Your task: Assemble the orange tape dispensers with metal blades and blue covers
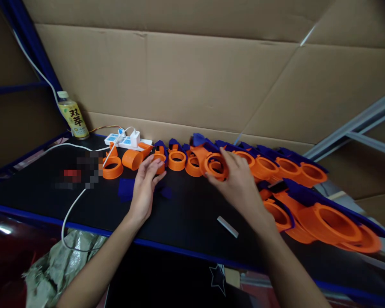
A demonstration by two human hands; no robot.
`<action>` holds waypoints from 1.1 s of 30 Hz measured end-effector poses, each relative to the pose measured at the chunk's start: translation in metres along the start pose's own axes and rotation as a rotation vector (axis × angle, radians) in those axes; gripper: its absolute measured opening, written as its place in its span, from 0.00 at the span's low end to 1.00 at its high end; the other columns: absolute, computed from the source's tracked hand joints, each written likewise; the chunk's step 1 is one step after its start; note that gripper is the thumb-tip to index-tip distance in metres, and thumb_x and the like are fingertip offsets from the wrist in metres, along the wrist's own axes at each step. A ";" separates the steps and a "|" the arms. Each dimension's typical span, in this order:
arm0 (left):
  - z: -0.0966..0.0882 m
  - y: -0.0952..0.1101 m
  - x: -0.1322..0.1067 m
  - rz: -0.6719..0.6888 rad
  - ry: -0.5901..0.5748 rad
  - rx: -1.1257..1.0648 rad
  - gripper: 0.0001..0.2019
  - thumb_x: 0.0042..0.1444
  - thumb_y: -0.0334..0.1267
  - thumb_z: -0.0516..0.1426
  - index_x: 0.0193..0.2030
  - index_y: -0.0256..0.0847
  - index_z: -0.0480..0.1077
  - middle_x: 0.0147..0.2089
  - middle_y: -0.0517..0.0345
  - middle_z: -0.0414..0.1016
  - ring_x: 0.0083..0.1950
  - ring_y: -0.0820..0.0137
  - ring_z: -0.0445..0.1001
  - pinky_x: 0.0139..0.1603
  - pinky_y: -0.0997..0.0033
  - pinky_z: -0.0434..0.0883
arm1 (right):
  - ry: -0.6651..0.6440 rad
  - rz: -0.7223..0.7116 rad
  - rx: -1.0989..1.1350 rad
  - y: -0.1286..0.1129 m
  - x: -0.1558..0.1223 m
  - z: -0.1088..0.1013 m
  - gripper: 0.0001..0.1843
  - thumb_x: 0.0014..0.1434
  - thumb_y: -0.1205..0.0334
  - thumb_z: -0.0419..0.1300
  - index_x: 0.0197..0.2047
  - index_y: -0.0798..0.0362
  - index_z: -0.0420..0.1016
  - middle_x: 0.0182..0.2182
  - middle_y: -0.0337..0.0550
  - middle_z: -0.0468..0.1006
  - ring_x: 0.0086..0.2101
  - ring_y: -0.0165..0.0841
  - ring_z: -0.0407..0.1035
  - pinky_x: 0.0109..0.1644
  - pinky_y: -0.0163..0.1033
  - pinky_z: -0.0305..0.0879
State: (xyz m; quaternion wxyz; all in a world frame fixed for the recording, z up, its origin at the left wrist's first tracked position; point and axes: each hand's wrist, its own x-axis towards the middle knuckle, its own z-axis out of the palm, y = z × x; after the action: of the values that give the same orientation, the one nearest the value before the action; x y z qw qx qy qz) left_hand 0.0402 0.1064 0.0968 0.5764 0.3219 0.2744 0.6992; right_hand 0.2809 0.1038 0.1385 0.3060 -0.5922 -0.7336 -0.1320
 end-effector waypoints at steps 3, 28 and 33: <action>-0.001 -0.001 -0.001 -0.084 -0.096 0.041 0.17 0.59 0.44 0.64 0.54 0.44 0.73 0.58 0.47 0.77 0.62 0.56 0.75 0.58 0.49 0.74 | -0.053 0.118 -0.098 0.029 0.017 0.010 0.42 0.59 0.50 0.62 0.72 0.61 0.60 0.61 0.64 0.69 0.60 0.57 0.63 0.64 0.61 0.64; 0.001 0.001 -0.009 -0.197 -0.308 0.264 0.13 0.61 0.45 0.62 0.48 0.42 0.76 0.48 0.47 0.82 0.49 0.59 0.81 0.48 0.58 0.77 | -0.053 0.106 -0.164 0.052 0.014 0.034 0.38 0.65 0.45 0.55 0.69 0.64 0.65 0.65 0.62 0.66 0.64 0.54 0.57 0.67 0.58 0.59; 0.001 0.000 -0.009 -0.195 -0.309 0.278 0.12 0.61 0.45 0.61 0.47 0.41 0.77 0.47 0.47 0.82 0.47 0.59 0.81 0.47 0.58 0.77 | -0.033 0.049 -0.110 0.045 0.000 0.016 0.31 0.66 0.48 0.55 0.66 0.57 0.69 0.62 0.58 0.71 0.61 0.53 0.62 0.66 0.58 0.61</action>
State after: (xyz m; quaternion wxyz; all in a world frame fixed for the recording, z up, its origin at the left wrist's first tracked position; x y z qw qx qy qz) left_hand 0.0425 0.0980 0.0966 0.6264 0.4733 0.3065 0.5382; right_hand 0.3185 0.1247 0.1188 0.2640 -0.6279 -0.7156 -0.1549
